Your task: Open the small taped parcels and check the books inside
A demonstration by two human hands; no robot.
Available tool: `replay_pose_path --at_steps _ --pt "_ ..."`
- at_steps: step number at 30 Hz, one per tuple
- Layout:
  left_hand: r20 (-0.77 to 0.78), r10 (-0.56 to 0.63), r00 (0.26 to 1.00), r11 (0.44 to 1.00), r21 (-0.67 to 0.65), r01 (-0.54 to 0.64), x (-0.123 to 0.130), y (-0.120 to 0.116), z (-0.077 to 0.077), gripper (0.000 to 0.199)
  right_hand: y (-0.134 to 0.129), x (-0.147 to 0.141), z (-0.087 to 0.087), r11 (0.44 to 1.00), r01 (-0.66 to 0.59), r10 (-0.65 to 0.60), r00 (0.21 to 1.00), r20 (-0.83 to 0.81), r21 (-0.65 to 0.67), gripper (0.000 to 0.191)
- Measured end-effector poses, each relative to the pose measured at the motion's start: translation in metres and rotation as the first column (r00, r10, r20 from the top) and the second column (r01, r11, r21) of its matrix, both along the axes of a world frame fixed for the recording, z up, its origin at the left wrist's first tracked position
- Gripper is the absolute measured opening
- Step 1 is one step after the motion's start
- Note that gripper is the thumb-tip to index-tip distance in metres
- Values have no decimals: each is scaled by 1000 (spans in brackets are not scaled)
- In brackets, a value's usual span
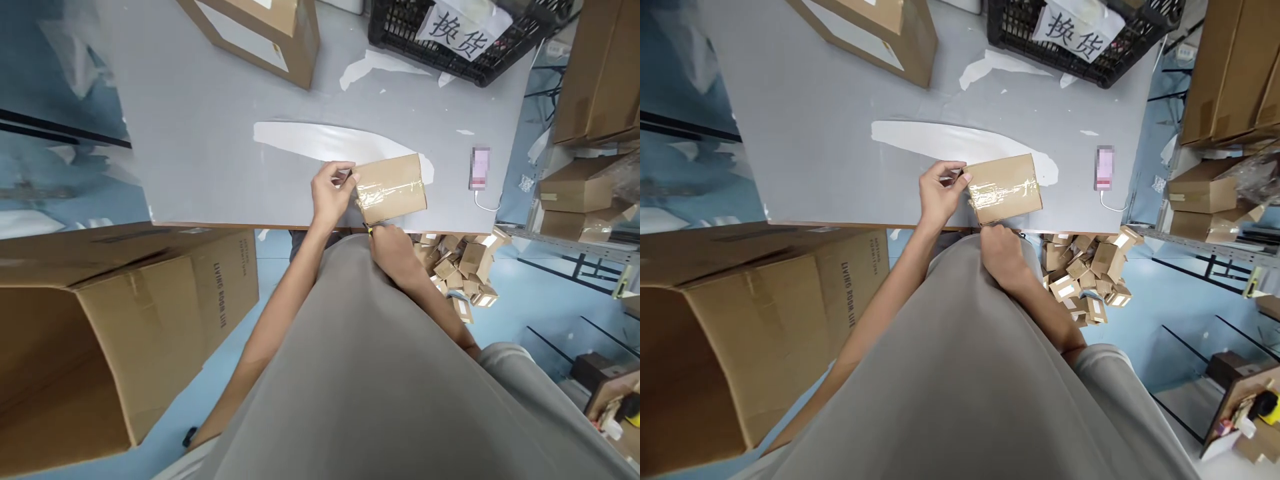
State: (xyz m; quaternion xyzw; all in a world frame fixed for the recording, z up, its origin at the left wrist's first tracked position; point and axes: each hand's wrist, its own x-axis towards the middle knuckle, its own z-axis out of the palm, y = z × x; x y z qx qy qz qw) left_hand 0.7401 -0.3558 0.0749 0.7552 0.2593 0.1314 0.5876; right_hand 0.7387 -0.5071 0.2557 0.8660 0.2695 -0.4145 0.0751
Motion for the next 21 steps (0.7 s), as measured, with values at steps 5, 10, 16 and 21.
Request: replay_pose_path --at_steps 5,10,16,21 --pt "11 107 994 990 95 -107 -17 1 23 35 -47 27 4 945 150 -180 980 81 291 30" --pt "-62 35 997 998 62 -31 -65 -9 53 43 -99 67 -36 800 331 -517 804 295 501 33" --pt "-141 -227 964 974 -59 220 -66 -19 34 64 -103 86 -82 684 438 -609 783 125 584 25" --pt "-134 -283 950 957 25 289 -54 -10 26 53 -104 91 -94 517 607 -699 707 -112 603 29"
